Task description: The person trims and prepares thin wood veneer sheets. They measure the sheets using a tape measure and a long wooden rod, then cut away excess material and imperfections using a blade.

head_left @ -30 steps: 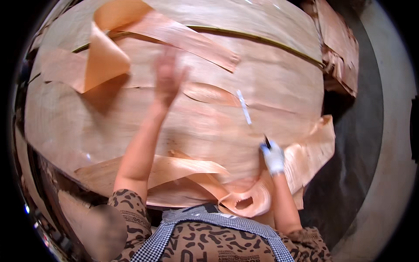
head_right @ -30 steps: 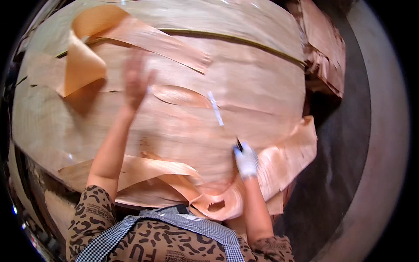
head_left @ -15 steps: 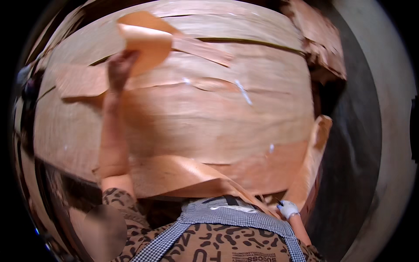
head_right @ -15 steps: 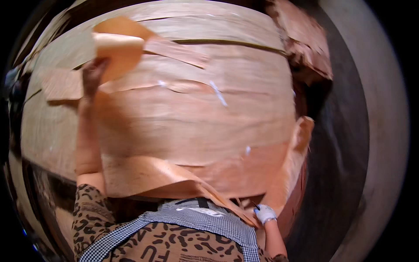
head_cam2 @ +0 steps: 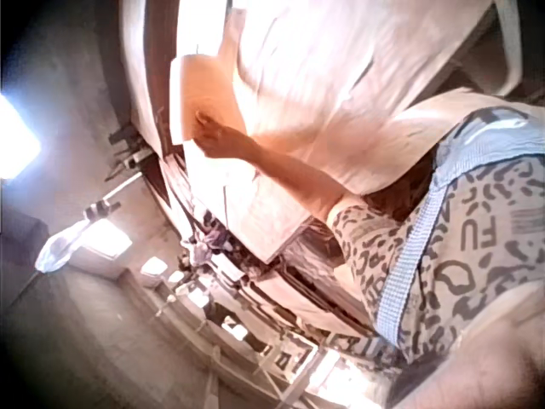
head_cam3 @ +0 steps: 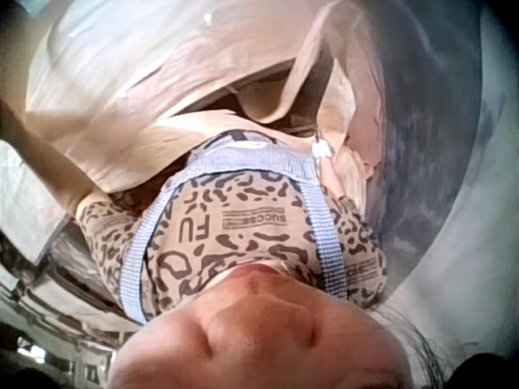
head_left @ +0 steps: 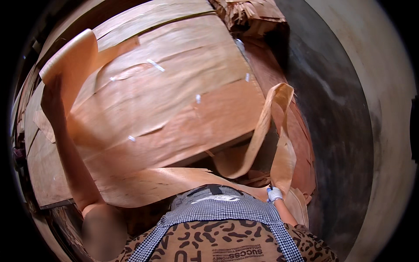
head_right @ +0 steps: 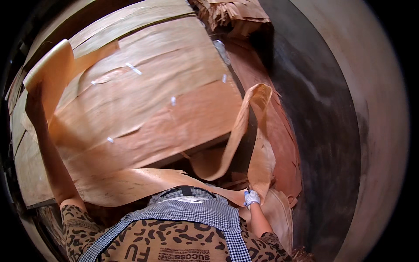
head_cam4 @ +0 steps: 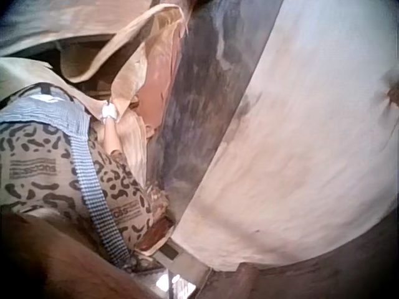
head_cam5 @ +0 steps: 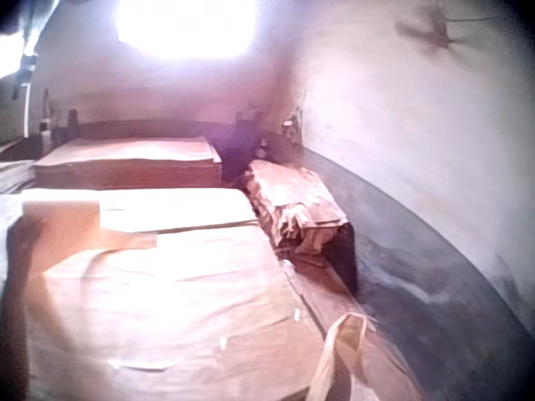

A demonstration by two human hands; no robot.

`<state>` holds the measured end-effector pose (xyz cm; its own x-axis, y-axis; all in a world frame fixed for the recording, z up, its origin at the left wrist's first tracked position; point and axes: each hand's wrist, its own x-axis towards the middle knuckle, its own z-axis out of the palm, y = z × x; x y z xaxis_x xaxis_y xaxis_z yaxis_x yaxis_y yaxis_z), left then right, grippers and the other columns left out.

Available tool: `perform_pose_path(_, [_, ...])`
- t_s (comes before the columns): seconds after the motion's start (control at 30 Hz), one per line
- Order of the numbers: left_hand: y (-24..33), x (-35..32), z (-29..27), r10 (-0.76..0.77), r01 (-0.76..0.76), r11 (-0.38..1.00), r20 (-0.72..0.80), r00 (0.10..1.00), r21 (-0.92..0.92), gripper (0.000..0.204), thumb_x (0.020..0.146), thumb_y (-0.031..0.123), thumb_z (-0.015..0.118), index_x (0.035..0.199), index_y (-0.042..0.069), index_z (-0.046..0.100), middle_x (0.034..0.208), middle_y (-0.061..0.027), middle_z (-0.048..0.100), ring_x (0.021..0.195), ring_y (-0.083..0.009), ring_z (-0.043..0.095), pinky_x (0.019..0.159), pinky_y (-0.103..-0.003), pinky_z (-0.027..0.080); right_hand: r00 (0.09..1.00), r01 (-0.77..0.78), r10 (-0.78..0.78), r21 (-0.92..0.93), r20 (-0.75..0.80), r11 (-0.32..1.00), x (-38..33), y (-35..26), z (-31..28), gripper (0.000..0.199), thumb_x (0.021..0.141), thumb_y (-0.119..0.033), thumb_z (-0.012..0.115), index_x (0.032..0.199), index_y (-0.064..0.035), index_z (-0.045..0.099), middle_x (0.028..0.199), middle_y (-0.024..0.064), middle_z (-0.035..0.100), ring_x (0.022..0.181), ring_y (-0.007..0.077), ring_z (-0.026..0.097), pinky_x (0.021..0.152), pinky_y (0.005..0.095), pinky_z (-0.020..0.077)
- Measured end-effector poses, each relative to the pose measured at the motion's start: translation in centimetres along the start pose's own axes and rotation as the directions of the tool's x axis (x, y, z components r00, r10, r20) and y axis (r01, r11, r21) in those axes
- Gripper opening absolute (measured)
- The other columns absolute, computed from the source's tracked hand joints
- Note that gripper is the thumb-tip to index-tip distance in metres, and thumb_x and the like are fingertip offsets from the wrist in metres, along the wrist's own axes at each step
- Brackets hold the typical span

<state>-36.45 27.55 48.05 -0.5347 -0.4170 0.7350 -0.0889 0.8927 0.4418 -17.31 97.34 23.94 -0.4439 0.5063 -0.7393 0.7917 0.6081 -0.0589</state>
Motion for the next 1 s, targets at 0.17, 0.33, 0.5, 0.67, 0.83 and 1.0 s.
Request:
perform_pose_path(0.17, [12.9, -4.7, 6.6, 0.312, -0.316, 0.947, -0.067, 0.948, -0.055, 0.024, 0.084, 0.023, 0.054, 0.102, 0.009, 0.059, 0.094, -0.0086, 0.061, 0.085, -0.0207, 0.058, 0.074, -0.028, 0.045, 0.801, 0.512, -0.585, -0.361, -0.129, 0.78, 7.7, 5.9, -3.5, 0.026, 0.081, -0.03, 0.047, 0.091, -0.0085, 0.059, 0.078, 0.0207, 0.06, 0.066, 0.0348, 0.058, 0.065, 0.0434, 0.0461])
perform_pose_path(0.33, [31.7, -12.7, 10.3, 0.385, -0.365, 0.91, 0.07, 0.92, -0.196, 0.019, 0.08, 0.017, 0.059, 0.096, 0.007, 0.06, 0.082, -0.0093, 0.064, 0.071, -0.0179, 0.061, 0.064, -0.028, 0.047, 0.382, 0.817, -0.894, -0.365, -0.235, 0.446, 1.3, -1.9, -11.7, 0.025, 0.076, -0.018, 0.055, 0.101, -0.0163, 0.055, 0.087, 0.016, 0.057, 0.073, 0.035, 0.056, 0.064, 0.0419, 0.0456])
perform_pose_path(0.5, [50.7, -23.4, 10.5, 0.645, -0.047, 0.463, 0.3, 0.703, -0.885, 0.018, 0.078, 0.011, 0.061, 0.095, 0.006, 0.062, 0.089, -0.0087, 0.063, 0.074, -0.0142, 0.059, 0.067, -0.026, 0.048, 0.288, 0.875, -0.839, 0.483, -0.462, 0.035, -2.7, -4.0, -21.8, 0.022, 0.074, 0.002, 0.054, 0.094, -0.003, 0.06, 0.108, 0.0095, 0.051, 0.082, 0.0177, 0.056, 0.069, 0.0274, 0.0458])
perform_pose_path(0.67, [55.7, -26.2, 8.4, 0.646, 0.46, 0.378, 0.585, 0.49, -0.803, 0.03, 0.078, 0.014, 0.062, 0.104, 0.001, 0.056, 0.095, -0.0115, 0.062, 0.088, -0.0143, 0.058, 0.077, -0.028, 0.047, 0.346, 0.506, -0.805, 0.818, -0.482, -0.273, -2.7, -3.4, -25.8, 0.021, 0.079, -0.004, 0.055, 0.1, -0.0018, 0.057, 0.095, 0.0061, 0.056, 0.08, 0.0156, 0.054, 0.066, 0.0288, 0.0477])
perform_pose_path(0.83, [50.7, -26.9, 8.2, 0.505, 0.213, 0.498, 0.481, 0.717, -0.841, 0.036, 0.082, 0.014, 0.057, 0.116, 0.004, 0.048, 0.106, -0.0099, 0.058, 0.095, -0.0178, 0.057, 0.081, -0.028, 0.046, 0.587, 0.602, -0.607, 0.79, -0.536, -0.116, 2.7, -2.2, -36.6, 0.025, 0.076, -0.015, 0.06, 0.1, -0.007, 0.057, 0.09, 0.0021, 0.057, 0.079, 0.0145, 0.053, 0.072, 0.0305, 0.045])
perform_pose_path(1.0, [39.3, -32.0, 8.5, 0.128, 0.374, 0.736, 0.659, 0.741, -0.564, 0.03, 0.084, 0.006, 0.051, 0.112, -0.001, 0.051, 0.107, -0.0116, 0.058, 0.098, -0.0172, 0.056, 0.082, -0.027, 0.045, 0.767, 0.566, -0.205, 0.792, -0.608, -0.229, 15.3, 15.6, -55.8, 0.017, 0.076, -0.018, 0.06, 0.092, -0.015, 0.061, 0.087, 0.0008, 0.062, 0.078, 0.0159, 0.055, 0.066, 0.0319, 0.0456])
